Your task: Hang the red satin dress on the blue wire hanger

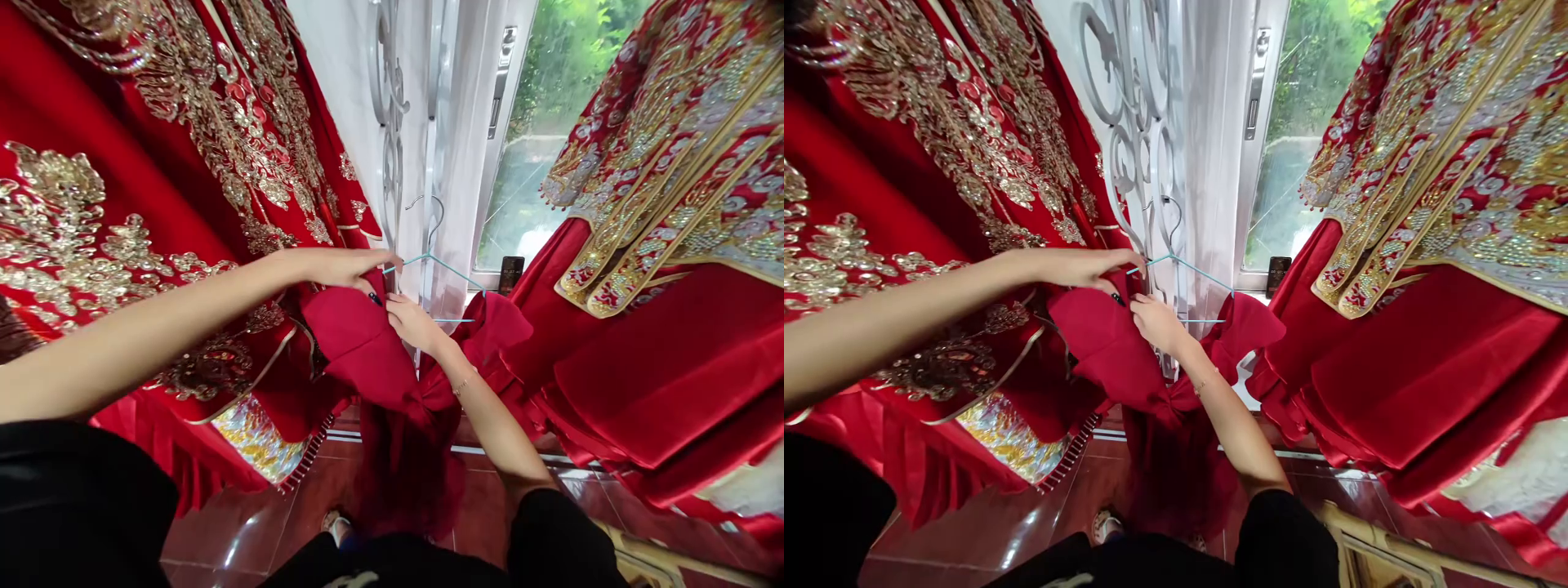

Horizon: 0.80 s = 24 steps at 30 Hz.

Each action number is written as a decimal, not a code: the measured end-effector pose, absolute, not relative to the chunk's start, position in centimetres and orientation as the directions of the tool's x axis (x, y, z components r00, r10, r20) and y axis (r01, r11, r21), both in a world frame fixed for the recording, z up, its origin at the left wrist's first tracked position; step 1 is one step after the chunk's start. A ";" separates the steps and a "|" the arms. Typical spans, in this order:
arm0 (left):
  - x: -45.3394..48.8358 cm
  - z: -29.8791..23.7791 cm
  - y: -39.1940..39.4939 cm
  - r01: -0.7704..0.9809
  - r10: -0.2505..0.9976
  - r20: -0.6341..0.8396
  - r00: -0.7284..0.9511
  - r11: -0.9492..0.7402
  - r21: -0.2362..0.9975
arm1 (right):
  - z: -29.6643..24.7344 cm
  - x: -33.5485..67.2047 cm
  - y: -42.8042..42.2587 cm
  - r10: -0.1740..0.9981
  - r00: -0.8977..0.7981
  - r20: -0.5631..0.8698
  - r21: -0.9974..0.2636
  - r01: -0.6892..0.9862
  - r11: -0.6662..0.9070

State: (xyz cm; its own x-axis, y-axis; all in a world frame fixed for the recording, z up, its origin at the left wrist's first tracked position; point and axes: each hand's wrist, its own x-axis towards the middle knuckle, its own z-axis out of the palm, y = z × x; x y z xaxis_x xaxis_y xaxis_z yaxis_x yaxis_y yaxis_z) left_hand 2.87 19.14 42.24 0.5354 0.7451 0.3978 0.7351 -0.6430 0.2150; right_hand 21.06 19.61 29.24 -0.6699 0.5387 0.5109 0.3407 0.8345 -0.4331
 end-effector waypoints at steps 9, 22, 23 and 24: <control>10.2 31.5 11.1 0.747 0.595 0.631 0.497 -0.663 0.037 | 27.1 34.5 15.5 0.589 0.365 0.721 -0.619 0.722 0.310; 18.9 25.4 19.1 0.793 0.761 0.356 0.542 -0.604 0.084 | 30.9 33.9 20.8 0.908 0.098 0.408 -0.346 0.937 0.055; 18.7 25.4 19.3 0.780 0.756 0.354 0.551 -0.617 0.102 | 31.0 34.0 20.8 0.891 0.121 0.438 -0.371 0.927 0.057; 18.6 25.5 19.4 0.768 0.752 0.349 0.560 -0.629 0.122 | 31.1 34.1 20.8 0.874 0.139 0.466 -0.390 0.919 0.062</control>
